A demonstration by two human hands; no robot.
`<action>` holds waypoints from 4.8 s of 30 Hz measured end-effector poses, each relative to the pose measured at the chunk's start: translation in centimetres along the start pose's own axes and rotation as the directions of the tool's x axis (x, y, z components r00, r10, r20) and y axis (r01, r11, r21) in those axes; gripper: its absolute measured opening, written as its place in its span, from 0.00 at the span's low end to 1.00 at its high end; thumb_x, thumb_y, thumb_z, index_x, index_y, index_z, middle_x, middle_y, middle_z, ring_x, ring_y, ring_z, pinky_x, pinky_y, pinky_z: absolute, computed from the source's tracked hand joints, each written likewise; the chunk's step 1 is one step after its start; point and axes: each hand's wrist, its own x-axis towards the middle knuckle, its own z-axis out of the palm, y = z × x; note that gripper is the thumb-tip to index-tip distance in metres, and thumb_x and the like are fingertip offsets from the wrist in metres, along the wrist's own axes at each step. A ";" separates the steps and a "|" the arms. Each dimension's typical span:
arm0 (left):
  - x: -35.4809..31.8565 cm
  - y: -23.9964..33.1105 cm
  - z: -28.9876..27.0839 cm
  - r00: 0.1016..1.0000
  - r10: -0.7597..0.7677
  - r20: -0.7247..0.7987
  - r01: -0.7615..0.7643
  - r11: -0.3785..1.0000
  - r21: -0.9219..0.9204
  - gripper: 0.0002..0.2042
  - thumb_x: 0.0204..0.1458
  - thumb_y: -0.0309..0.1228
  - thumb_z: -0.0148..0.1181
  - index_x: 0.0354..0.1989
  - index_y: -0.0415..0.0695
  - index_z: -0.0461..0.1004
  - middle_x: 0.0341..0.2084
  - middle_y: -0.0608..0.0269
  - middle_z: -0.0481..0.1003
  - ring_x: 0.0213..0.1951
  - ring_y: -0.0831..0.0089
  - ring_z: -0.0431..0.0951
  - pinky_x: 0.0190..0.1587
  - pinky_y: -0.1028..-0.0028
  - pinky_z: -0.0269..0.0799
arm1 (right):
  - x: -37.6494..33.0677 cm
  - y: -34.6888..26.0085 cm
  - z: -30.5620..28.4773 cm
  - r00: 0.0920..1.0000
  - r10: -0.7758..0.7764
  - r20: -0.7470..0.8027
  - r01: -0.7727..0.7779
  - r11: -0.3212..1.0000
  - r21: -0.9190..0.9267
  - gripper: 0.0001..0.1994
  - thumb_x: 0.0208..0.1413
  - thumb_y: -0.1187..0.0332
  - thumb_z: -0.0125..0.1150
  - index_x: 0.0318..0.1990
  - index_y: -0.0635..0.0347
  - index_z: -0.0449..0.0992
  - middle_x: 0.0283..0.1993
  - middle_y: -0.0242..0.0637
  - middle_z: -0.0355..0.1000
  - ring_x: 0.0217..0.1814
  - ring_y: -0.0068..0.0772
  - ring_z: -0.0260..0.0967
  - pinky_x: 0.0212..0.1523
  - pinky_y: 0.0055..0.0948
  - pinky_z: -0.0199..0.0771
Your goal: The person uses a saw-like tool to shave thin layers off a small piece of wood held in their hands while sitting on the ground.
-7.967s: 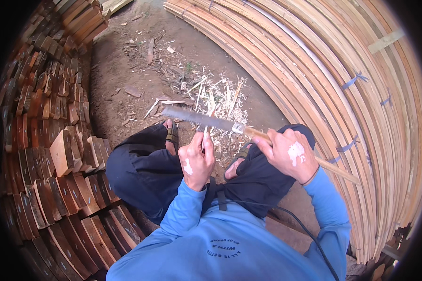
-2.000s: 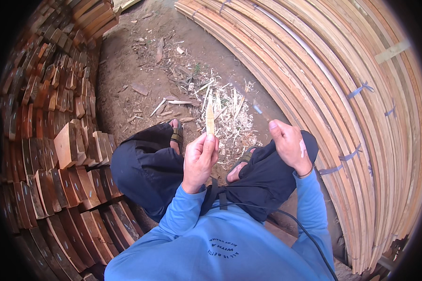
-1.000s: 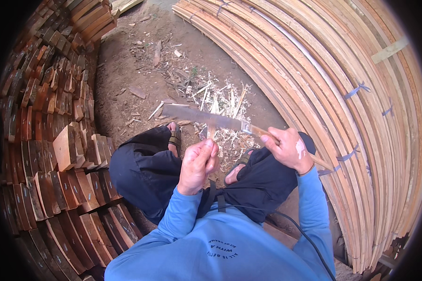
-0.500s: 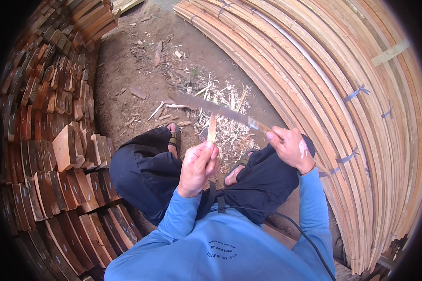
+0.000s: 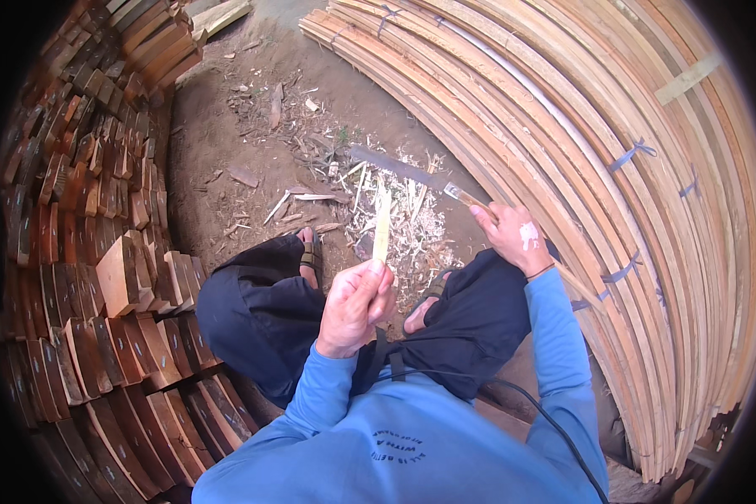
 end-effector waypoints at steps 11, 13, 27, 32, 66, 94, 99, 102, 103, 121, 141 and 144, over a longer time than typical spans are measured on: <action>0.6 -0.6 -0.5 0.995 -0.019 -0.093 0.019 1.000 -0.001 0.18 0.72 0.41 0.45 0.30 0.44 0.68 0.14 0.77 0.61 0.16 0.88 0.56 0.20 0.81 0.50 | -2.4 -5.2 -3.1 0.962 -0.204 0.184 0.167 0.966 0.198 0.26 0.67 0.50 0.55 0.23 0.65 0.69 0.18 0.55 0.61 0.20 0.59 0.61 0.24 0.45 0.60; 0.4 -0.6 -0.4 0.997 -0.037 -0.072 0.037 0.999 -0.002 0.18 0.72 0.41 0.45 0.30 0.44 0.68 0.13 0.76 0.62 0.16 0.88 0.56 0.20 0.81 0.50 | -2.3 -4.7 -2.7 0.966 -0.199 0.165 0.170 0.970 0.174 0.25 0.66 0.51 0.56 0.23 0.64 0.69 0.18 0.55 0.61 0.20 0.59 0.61 0.24 0.46 0.60; 0.5 -0.8 -0.8 0.998 -0.014 -0.067 0.011 0.999 -0.044 0.17 0.72 0.40 0.46 0.31 0.44 0.67 0.13 0.76 0.60 0.15 0.88 0.54 0.19 0.81 0.48 | -0.5 -2.9 -1.4 0.995 -0.087 0.051 0.076 0.981 0.179 0.26 0.68 0.51 0.53 0.25 0.66 0.71 0.19 0.56 0.63 0.22 0.59 0.63 0.26 0.47 0.62; 0.6 -0.5 -0.5 0.996 -0.044 -0.077 0.039 0.997 -0.064 0.17 0.72 0.40 0.43 0.31 0.44 0.66 0.11 0.75 0.57 0.14 0.84 0.52 0.19 0.78 0.47 | -2.4 -5.1 -3.1 0.967 -0.189 0.171 0.163 0.975 0.154 0.25 0.66 0.52 0.56 0.24 0.64 0.71 0.19 0.56 0.63 0.21 0.60 0.63 0.25 0.47 0.62; 1.3 -4.4 0.9 0.836 -0.330 0.438 0.432 0.888 -0.157 0.20 0.73 0.45 0.37 0.33 0.45 0.67 0.11 0.77 0.60 0.14 0.87 0.55 0.19 0.81 0.49 | -3.2 -5.7 -3.0 0.885 -0.109 0.453 -0.384 0.379 0.842 0.12 0.65 0.61 0.64 0.40 0.63 0.76 0.18 0.18 0.59 0.15 0.09 0.49 0.15 0.18 0.43; 2.3 -3.2 -1.7 0.756 0.645 -0.111 -0.180 0.367 0.913 0.13 0.66 0.29 0.50 0.27 0.38 0.72 0.16 0.54 0.73 0.18 0.60 0.74 0.23 0.64 0.66 | -5.9 -8.5 -6.9 0.977 -0.107 0.183 0.123 0.990 -0.075 0.19 0.60 0.53 0.65 0.28 0.62 0.75 0.17 0.53 0.65 0.22 0.58 0.68 0.25 0.48 0.65; 2.6 -3.7 -2.2 0.651 0.754 0.088 -0.144 0.010 0.989 0.14 0.66 0.29 0.50 0.26 0.38 0.72 0.16 0.52 0.73 0.19 0.58 0.76 0.24 0.62 0.67 | -5.4 -8.1 -6.7 0.977 -0.091 0.191 0.121 0.981 -0.152 0.21 0.60 0.51 0.64 0.27 0.63 0.76 0.18 0.54 0.67 0.23 0.61 0.70 0.26 0.50 0.67; 1.9 -2.0 -0.6 0.837 0.489 -0.247 0.002 0.448 0.894 0.12 0.66 0.29 0.48 0.30 0.39 0.72 0.18 0.49 0.74 0.23 0.49 0.78 0.27 0.56 0.70 | -4.6 -6.4 -5.3 0.997 0.026 0.072 -0.014 0.986 -0.163 0.22 0.62 0.51 0.62 0.28 0.64 0.76 0.20 0.55 0.69 0.25 0.62 0.70 0.28 0.51 0.69; 1.6 -1.8 -0.3 0.822 0.519 -0.233 -0.029 0.448 0.894 0.13 0.67 0.29 0.48 0.29 0.40 0.72 0.15 0.52 0.72 0.20 0.55 0.77 0.25 0.59 0.68 | -4.1 -5.6 -4.5 0.997 0.079 0.009 -0.076 0.984 -0.159 0.22 0.63 0.51 0.61 0.28 0.65 0.77 0.21 0.56 0.70 0.26 0.62 0.71 0.29 0.51 0.69; 2.2 -2.4 -1.2 0.798 0.573 -0.187 -0.030 0.348 0.937 0.12 0.66 0.28 0.48 0.29 0.39 0.71 0.18 0.48 0.75 0.22 0.47 0.78 0.26 0.56 0.71 | -4.8 -8.2 -5.1 0.985 0.041 0.170 -0.006 0.980 -0.200 0.23 0.63 0.51 0.59 0.25 0.63 0.74 0.19 0.56 0.69 0.25 0.62 0.70 0.29 0.52 0.70; 1.2 -0.7 0.2 0.821 0.515 -0.249 -0.067 0.518 0.853 0.12 0.67 0.28 0.48 0.29 0.39 0.71 0.16 0.50 0.73 0.20 0.50 0.78 0.23 0.58 0.69 | -2.4 -4.4 -4.5 0.993 0.114 -0.021 -0.116 0.974 -0.197 0.24 0.66 0.51 0.57 0.27 0.66 0.77 0.22 0.62 0.69 0.28 0.65 0.71 0.29 0.54 0.69; 1.3 -0.8 0.0 0.831 0.461 -0.311 -0.040 0.608 0.793 0.12 0.67 0.28 0.49 0.30 0.39 0.71 0.16 0.50 0.73 0.20 0.51 0.78 0.23 0.59 0.69 | -2.6 -5.3 -4.8 0.993 0.111 0.025 -0.109 0.990 -0.085 0.24 0.66 0.53 0.57 0.26 0.66 0.75 0.22 0.62 0.68 0.28 0.65 0.71 0.29 0.55 0.68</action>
